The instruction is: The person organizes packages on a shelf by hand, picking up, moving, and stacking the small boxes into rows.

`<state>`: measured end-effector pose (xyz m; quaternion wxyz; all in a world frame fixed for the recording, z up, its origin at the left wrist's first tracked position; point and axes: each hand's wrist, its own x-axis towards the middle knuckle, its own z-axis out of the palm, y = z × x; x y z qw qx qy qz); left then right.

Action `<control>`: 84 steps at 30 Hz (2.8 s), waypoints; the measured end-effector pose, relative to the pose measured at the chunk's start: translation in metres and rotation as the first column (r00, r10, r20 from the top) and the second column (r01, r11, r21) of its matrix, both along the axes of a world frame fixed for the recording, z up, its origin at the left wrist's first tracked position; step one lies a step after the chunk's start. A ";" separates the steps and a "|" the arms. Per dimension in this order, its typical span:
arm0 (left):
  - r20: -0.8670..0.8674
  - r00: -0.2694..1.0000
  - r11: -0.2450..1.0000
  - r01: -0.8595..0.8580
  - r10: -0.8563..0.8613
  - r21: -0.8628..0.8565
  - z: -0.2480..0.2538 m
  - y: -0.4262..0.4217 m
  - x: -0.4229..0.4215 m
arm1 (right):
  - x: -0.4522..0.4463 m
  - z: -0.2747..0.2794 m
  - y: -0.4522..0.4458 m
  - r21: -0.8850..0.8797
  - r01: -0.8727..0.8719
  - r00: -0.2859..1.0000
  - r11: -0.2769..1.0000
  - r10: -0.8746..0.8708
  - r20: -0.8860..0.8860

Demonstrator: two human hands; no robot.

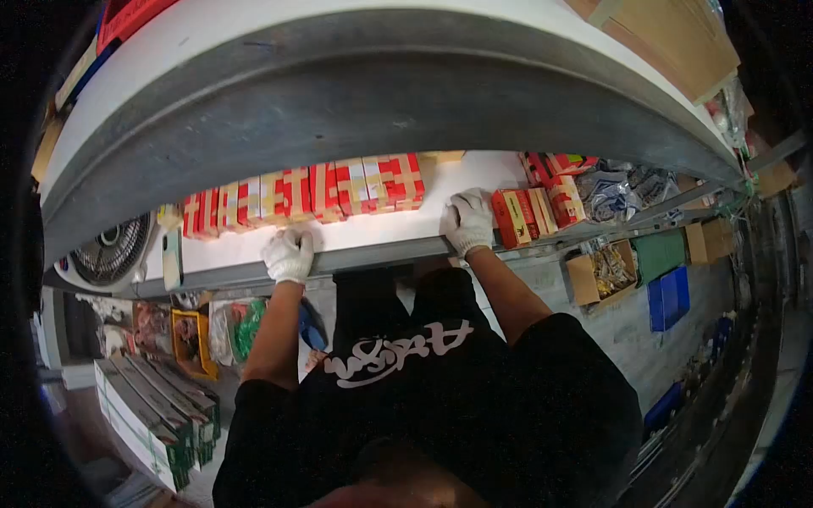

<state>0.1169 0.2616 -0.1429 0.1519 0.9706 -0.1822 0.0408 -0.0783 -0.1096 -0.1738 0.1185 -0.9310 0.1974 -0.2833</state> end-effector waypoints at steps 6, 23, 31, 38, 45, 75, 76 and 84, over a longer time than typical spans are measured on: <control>-0.001 0.998 0.998 -0.067 0.067 0.008 0.004 -0.041 -0.026 | 0.000 0.001 -0.012 0.194 0.047 0.999 0.980 -0.050 0.008; -0.034 0.998 0.999 -0.046 0.046 0.011 -0.007 -0.039 -0.023 | 0.109 0.030 -0.081 0.509 -0.034 0.999 0.860 0.044 -0.009; 0.043 0.998 0.999 -0.036 0.037 -0.040 -0.008 -0.039 -0.023 | 0.138 -0.006 -0.070 0.482 0.007 0.958 0.876 -0.145 0.249; 0.041 0.998 0.999 -0.041 0.042 -0.034 -0.003 -0.039 -0.025 | 0.143 0.002 -0.094 0.410 0.009 0.959 0.912 -0.124 0.256; 0.080 0.997 0.997 -0.015 0.021 -0.074 0.002 -0.039 -0.026 | 0.142 0.014 -0.101 0.457 -0.010 0.929 0.889 -0.161 0.333; 0.078 0.996 0.994 -0.032 0.041 -0.109 -0.009 -0.038 -0.024 | 0.149 -0.028 -0.068 0.312 0.007 0.999 0.950 -0.022 0.044; 0.082 0.995 0.993 -0.039 0.049 -0.111 -0.007 -0.038 -0.024 | 0.154 -0.033 -0.073 0.310 -0.002 0.999 0.951 -0.014 0.048; 0.075 0.997 0.996 -0.023 0.030 -0.082 -0.007 -0.037 -0.024 | 0.162 -0.032 -0.079 0.139 0.087 0.996 0.987 -0.091 0.023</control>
